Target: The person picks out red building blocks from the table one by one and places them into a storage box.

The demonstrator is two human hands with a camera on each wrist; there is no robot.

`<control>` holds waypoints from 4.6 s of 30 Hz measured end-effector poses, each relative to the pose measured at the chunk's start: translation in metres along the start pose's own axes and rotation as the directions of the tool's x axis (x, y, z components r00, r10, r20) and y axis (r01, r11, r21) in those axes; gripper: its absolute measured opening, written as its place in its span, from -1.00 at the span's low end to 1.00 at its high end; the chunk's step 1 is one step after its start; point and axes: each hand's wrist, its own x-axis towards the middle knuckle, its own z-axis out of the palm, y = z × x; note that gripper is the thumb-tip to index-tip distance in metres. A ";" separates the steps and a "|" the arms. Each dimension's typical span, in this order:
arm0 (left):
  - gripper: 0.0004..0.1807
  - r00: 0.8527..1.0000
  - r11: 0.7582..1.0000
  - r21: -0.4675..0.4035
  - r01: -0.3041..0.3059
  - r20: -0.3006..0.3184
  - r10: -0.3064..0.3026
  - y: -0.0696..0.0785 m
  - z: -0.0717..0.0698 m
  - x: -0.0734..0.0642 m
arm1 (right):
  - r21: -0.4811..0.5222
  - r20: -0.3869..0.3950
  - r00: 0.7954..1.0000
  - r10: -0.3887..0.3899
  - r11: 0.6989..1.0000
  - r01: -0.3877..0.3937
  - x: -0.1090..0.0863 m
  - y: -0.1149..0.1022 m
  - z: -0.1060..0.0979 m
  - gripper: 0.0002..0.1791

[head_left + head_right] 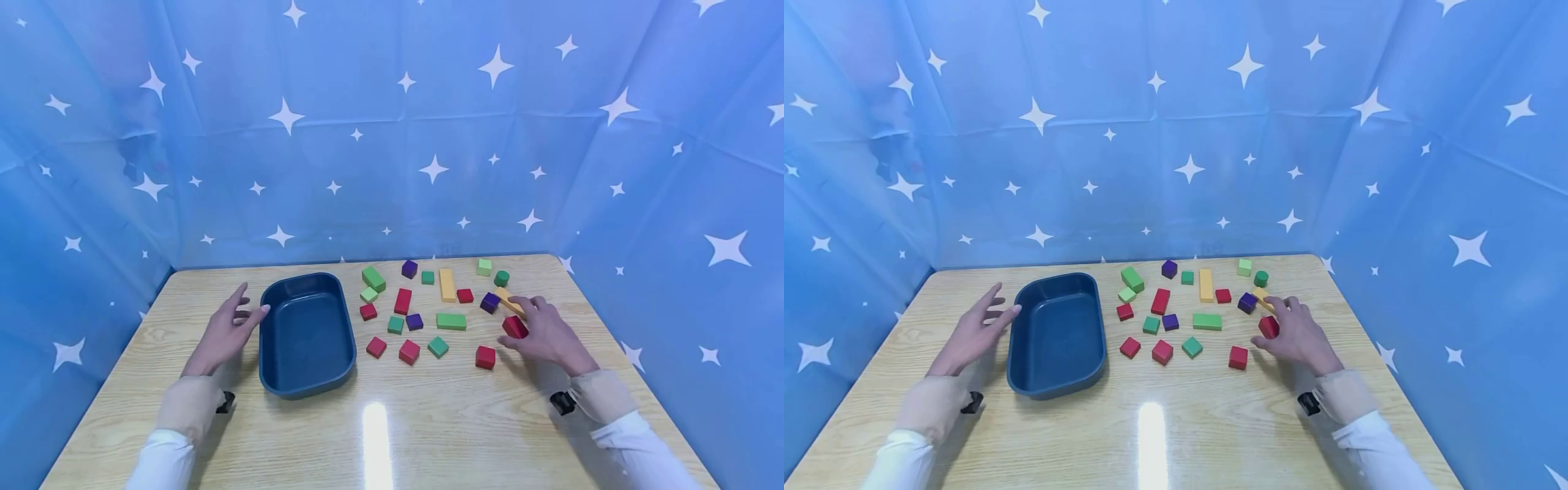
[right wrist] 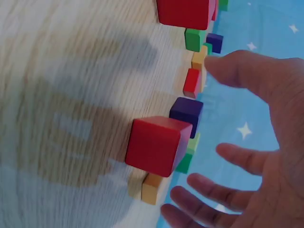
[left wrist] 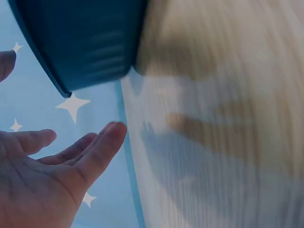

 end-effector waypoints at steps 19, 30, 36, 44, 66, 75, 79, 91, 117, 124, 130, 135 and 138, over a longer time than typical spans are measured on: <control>-0.41 0.997 0.978 -0.198 0.070 -0.024 -0.076 0.011 0.005 0.011 | 0.104 0.029 0.992 0.121 0.987 -0.123 0.004 -0.003 0.019 -0.28; -0.51 0.990 0.931 -0.340 0.131 -0.008 -0.142 0.016 0.003 0.007 | 0.113 0.066 0.988 0.141 0.982 -0.148 0.004 -0.003 0.016 -0.36; -0.50 0.989 0.929 -0.345 0.130 -0.024 -0.147 0.016 0.004 0.006 | 0.117 0.066 0.990 0.121 0.985 -0.128 0.005 -0.002 0.014 -0.39; -0.51 0.988 0.930 -0.343 0.133 -0.032 -0.154 0.013 0.007 0.008 | 0.132 0.049 0.994 0.096 0.986 -0.101 0.006 -0.001 0.015 -0.42; -0.52 0.980 0.929 -0.330 0.169 -0.042 -0.193 0.014 0.010 0.007 | 0.177 -0.053 0.996 -0.078 0.980 0.087 0.037 -0.060 -0.001 -0.50; -0.52 0.983 0.931 -0.334 0.150 -0.049 -0.176 0.013 0.009 0.008 | 0.215 -0.034 0.992 -0.121 0.968 0.126 0.056 -0.106 0.000 -0.45; -0.52 0.983 0.928 -0.342 0.146 -0.052 -0.174 0.014 0.009 0.007 | 0.216 -0.032 0.987 -0.157 0.963 0.160 0.067 -0.126 0.002 -0.48; -0.52 0.985 0.923 -0.357 0.143 -0.043 -0.169 0.012 0.012 0.009 | 0.245 0.005 0.965 -0.261 0.936 0.252 0.089 -0.186 0.006 -0.46; -0.52 0.983 0.919 -0.361 0.157 -0.033 -0.181 0.017 0.009 0.006 | 0.146 0.112 0.909 -0.401 0.912 0.384 0.134 -0.315 0.026 -0.44; -0.50 0.980 0.920 -0.351 0.175 -0.027 -0.196 0.017 0.010 0.007 | 0.102 0.153 0.881 -0.448 0.894 0.437 0.144 -0.340 0.036 -0.45; -0.50 0.979 0.922 -0.340 0.182 -0.020 -0.201 0.017 0.008 0.009 | 0.093 0.202 0.845 -0.495 0.869 0.487 0.154 -0.358 0.046 -0.47; -0.51 0.983 0.919 -0.361 0.160 -0.021 -0.180 0.018 0.008 0.010 | 0.056 0.249 0.824 -0.509 0.857 0.513 0.163 -0.368 0.057 -0.52; -0.51 0.985 0.917 -0.367 0.153 -0.019 -0.173 0.018 0.008 0.010 | 0.025 0.288 0.824 -0.488 0.864 0.503 0.166 -0.372 0.067 -0.53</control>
